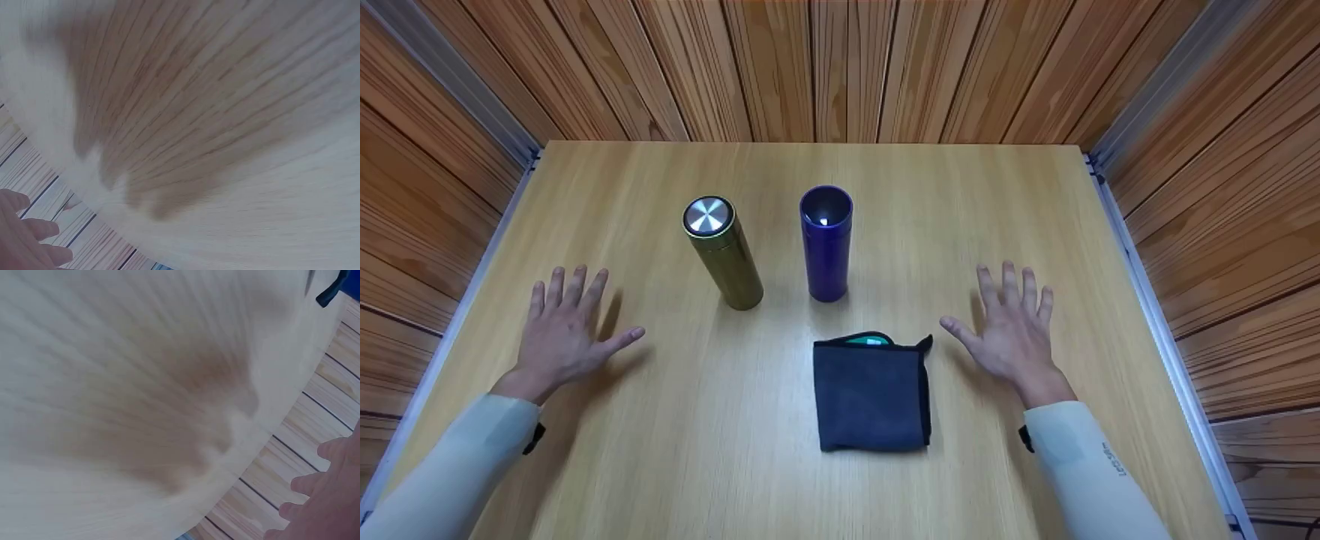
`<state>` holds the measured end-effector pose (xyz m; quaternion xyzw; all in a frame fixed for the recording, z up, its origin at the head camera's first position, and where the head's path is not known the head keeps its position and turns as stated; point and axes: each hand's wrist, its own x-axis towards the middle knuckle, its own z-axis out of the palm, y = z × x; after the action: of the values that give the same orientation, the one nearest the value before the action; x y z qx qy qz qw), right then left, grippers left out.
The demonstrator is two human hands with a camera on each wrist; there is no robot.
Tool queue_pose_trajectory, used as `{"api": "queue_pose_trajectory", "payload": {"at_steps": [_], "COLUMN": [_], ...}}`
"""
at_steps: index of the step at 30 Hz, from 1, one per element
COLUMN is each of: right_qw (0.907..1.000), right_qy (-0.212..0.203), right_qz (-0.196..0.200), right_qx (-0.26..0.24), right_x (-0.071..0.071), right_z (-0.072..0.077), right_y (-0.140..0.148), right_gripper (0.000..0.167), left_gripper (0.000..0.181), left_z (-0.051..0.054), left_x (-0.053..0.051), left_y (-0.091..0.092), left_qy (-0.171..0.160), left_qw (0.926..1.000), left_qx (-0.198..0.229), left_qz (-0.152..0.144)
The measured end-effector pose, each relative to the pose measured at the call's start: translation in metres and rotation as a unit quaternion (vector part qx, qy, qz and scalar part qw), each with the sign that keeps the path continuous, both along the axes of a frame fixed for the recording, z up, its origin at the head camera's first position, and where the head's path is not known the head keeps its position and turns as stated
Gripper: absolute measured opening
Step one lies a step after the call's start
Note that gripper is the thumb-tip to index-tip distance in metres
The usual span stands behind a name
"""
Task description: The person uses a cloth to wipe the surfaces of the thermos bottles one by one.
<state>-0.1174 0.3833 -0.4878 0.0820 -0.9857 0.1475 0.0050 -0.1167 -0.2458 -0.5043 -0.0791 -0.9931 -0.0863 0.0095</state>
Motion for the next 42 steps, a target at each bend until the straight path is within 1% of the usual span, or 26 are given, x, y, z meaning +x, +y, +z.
{"api": "queue_pose_trajectory", "payload": {"at_steps": [11, 19, 24, 30, 36, 42], "right_qw": [0.9998, 0.9987, 0.9976, 0.9964, 0.9950, 0.9936], "right_qy": [0.016, 0.032, 0.044, 0.044, 0.048, 0.045], "right_qz": [0.015, 0.038, 0.054, 0.072, 0.087, 0.100], "right_qx": [0.001, -0.006, -0.004, -0.001, 0.013, 0.026], "right_x": [0.009, 0.015, 0.019, 0.024, 0.027, 0.032], "right_z": [0.002, 0.005, 0.006, 0.003, 0.004, 0.005], "right_y": [-0.021, -0.039, -0.047, -0.056, -0.066, -0.077], "right_gripper": [0.097, 0.098, 0.097, 0.096, 0.099, 0.100], "left_gripper": [0.112, 0.111, 0.112, 0.114, 0.115, 0.114], "left_z": [0.001, 0.003, 0.002, 0.000, 0.001, 0.002], "left_x": [0.000, 0.001, 0.001, 0.000, 0.000, 0.000], "left_y": [0.001, 0.002, 0.004, 0.006, 0.007, 0.008], "left_qy": [-0.009, -0.015, -0.012, -0.004, -0.012, -0.008], "left_qw": [0.9998, 0.9997, 0.9998, 1.0000, 0.9999, 0.9998], "left_qx": [0.013, 0.015, 0.011, -0.005, -0.002, 0.000], "left_qz": [-0.010, -0.013, -0.013, -0.007, -0.011, -0.016]}}
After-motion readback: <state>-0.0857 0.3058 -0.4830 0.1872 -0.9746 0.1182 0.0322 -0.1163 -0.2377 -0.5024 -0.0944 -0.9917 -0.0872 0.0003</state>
